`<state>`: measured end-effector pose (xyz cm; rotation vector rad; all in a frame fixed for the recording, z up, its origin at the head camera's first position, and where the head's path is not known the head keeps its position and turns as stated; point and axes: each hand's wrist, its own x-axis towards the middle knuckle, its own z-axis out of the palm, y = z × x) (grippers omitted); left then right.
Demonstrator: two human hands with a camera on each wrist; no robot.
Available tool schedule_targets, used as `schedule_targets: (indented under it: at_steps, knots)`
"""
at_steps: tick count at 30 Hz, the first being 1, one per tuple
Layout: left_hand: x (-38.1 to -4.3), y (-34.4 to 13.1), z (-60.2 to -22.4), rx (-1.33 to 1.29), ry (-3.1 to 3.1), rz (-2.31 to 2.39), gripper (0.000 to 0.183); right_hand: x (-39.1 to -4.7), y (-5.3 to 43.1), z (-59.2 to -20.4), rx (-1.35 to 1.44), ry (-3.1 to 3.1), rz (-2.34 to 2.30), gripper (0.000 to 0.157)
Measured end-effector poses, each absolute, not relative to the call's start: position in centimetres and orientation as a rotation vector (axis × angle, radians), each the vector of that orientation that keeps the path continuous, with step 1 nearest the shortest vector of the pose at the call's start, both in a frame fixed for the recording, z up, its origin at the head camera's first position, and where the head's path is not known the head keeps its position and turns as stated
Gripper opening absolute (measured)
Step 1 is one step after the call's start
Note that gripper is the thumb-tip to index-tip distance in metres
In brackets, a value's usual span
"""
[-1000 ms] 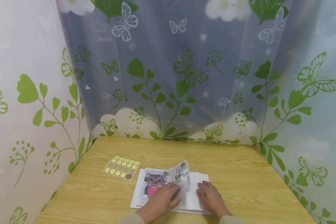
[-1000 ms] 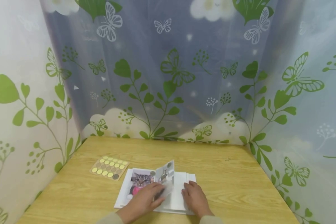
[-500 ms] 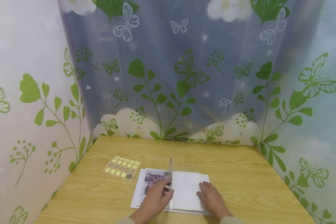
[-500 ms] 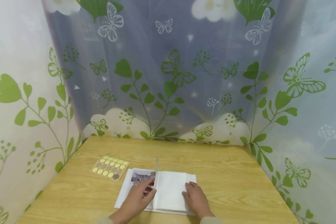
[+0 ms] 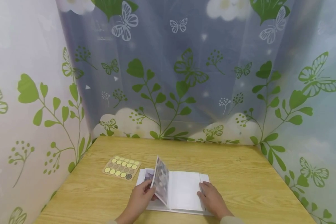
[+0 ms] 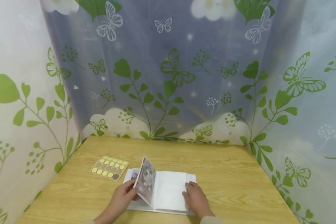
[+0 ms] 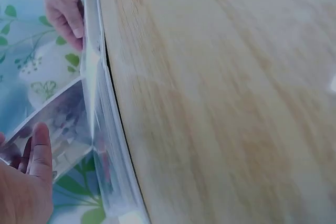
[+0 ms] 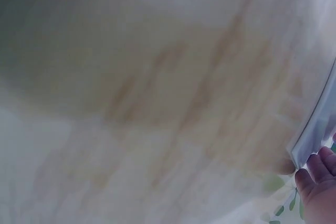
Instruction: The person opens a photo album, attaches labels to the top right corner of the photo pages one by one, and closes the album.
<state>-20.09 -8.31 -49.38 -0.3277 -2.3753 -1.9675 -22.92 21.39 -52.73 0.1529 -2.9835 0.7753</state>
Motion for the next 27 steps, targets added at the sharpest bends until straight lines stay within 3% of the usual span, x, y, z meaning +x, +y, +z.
schedule_targets:
  at_steps: [10, 27]
  knots:
    - [-20.1, -10.7, -50.2, -0.11, -2.387, -2.106, 0.044, -22.7, 21.8, -52.5, 0.161, -2.987, 0.768, 0.046]
    - [-20.5, -12.5, -51.6, 0.005, -2.663, -1.82, 0.04, -22.5, 21.7, -52.1, 0.123, -3.018, 0.753, 0.045]
